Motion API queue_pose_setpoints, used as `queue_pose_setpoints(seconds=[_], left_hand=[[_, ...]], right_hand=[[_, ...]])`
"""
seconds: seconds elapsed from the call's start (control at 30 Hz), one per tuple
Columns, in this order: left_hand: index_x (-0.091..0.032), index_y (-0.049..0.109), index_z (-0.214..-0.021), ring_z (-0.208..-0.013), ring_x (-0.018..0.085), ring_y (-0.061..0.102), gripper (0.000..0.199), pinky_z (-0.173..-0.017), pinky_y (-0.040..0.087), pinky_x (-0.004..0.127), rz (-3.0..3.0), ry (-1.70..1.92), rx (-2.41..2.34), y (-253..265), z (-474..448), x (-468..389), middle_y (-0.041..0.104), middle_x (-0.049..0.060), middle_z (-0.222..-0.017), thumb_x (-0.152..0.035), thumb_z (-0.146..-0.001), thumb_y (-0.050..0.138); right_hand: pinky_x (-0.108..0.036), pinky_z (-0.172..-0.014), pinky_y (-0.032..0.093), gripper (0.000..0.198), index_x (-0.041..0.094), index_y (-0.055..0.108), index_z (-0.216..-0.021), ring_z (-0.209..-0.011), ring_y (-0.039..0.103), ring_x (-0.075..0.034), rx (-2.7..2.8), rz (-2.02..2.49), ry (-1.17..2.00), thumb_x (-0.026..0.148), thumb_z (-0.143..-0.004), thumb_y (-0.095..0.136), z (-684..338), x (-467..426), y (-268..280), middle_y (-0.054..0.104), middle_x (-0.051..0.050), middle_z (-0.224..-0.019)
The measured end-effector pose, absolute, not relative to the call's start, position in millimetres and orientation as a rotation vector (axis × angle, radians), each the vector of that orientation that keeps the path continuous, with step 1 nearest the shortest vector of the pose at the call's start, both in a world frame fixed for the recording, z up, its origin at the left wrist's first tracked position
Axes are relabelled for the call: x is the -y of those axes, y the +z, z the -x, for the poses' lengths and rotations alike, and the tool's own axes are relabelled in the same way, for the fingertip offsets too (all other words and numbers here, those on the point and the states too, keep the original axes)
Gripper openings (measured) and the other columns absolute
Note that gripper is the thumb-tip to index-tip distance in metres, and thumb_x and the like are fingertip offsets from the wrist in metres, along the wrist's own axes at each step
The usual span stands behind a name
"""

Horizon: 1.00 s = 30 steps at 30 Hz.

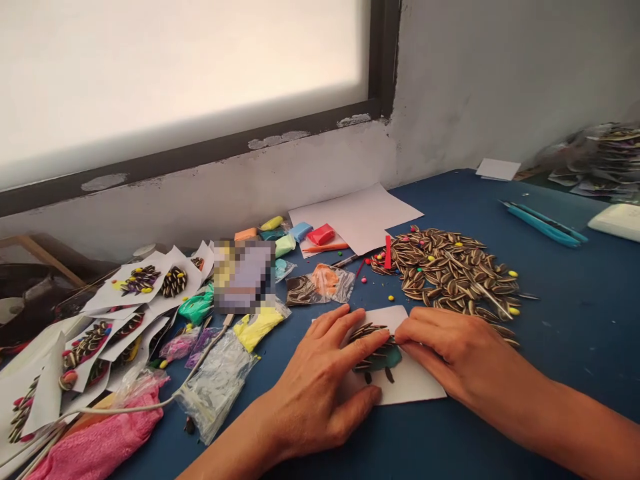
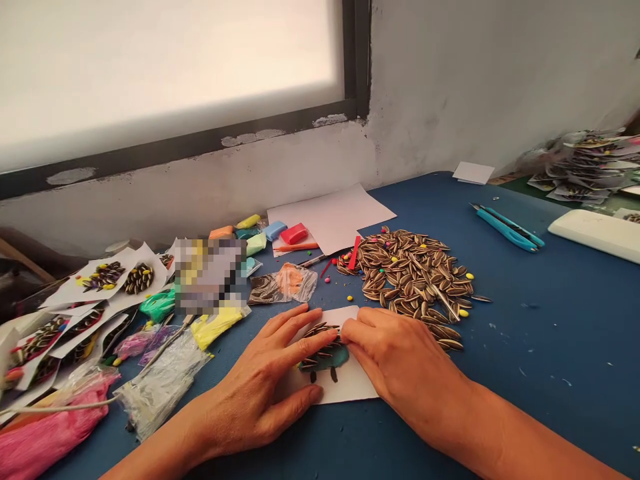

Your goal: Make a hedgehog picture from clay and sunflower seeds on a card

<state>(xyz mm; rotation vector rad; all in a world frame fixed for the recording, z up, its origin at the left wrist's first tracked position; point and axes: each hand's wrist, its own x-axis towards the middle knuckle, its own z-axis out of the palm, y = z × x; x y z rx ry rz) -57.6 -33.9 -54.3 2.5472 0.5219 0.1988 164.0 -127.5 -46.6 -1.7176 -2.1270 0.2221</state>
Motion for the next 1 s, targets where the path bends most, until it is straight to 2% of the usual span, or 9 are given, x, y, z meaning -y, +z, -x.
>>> queue_pose_setpoints(seconds=[0.27,0.37,0.47,0.67,0.83,1.0], left_hand=[[-0.032,0.044,-0.153,-0.152,0.034,0.028,0.067,-0.121,0.027,0.062,-2.545,0.183,-0.53,-53.7,57.5,33.5,0.037,0.008,-0.162,-0.03,-0.089,0.063],[-0.032,0.04,-0.155,-0.152,0.033,0.028,0.07,-0.122,0.027,0.06,-2.541,0.201,-0.524,-54.5,58.2,33.2,0.037,0.007,-0.163,-0.031,-0.089,0.063],[-0.028,0.035,-0.157,-0.152,0.032,0.029,0.074,-0.123,0.027,0.058,-2.537,0.233,-0.514,-55.6,58.5,32.8,0.038,0.008,-0.162,-0.031,-0.088,0.063],[-0.021,0.027,-0.159,-0.153,0.032,0.027,0.079,-0.124,0.027,0.059,-2.538,0.221,-0.539,-58.6,59.6,32.9,0.035,0.012,-0.163,-0.036,-0.09,0.061],[-0.022,0.022,-0.16,-0.153,0.033,0.027,0.079,-0.124,0.025,0.06,-2.583,0.201,-0.542,-60.2,60.5,33.6,0.032,0.011,-0.165,-0.036,-0.093,0.059],[-0.022,0.02,-0.16,-0.153,0.031,0.028,0.076,-0.126,0.023,0.059,-2.652,0.25,-0.503,-60.4,61.6,33.4,0.035,0.011,-0.164,-0.036,-0.095,0.056]], right_hand=[[-0.03,-0.062,0.048,0.022,0.022,0.066,-0.085,-0.068,0.064,-0.018,2.116,1.737,0.219,0.015,-0.098,0.051,-164.2,126.6,-47.5,0.065,0.0,-0.077],[-0.028,-0.058,0.045,0.012,0.022,0.063,-0.084,-0.061,0.061,-0.015,2.076,1.748,0.169,0.016,-0.093,0.06,-163.6,128.7,-44.7,0.065,0.002,-0.074],[-0.027,-0.052,0.041,0.013,0.023,0.058,-0.081,-0.054,0.057,-0.014,2.032,1.765,0.129,0.02,-0.093,0.061,-168.2,130.3,-39.0,0.063,0.004,-0.069],[-0.032,-0.06,0.046,0.022,0.024,0.064,-0.084,-0.069,0.068,-0.021,1.919,1.909,-0.021,0.027,-0.098,0.048,-200.5,122.9,-34.8,0.071,-0.002,-0.081],[-0.033,-0.062,0.048,0.024,0.025,0.072,-0.086,-0.075,0.07,-0.022,1.906,2.016,0.012,0.027,-0.096,0.05,-219.2,116.7,-38.1,0.074,-0.003,-0.089],[-0.033,-0.064,0.049,0.025,0.025,0.073,-0.087,-0.076,0.069,-0.021,1.92,1.975,-0.001,0.024,-0.096,0.05,-216.6,117.6,-41.2,0.071,-0.003,-0.086]])
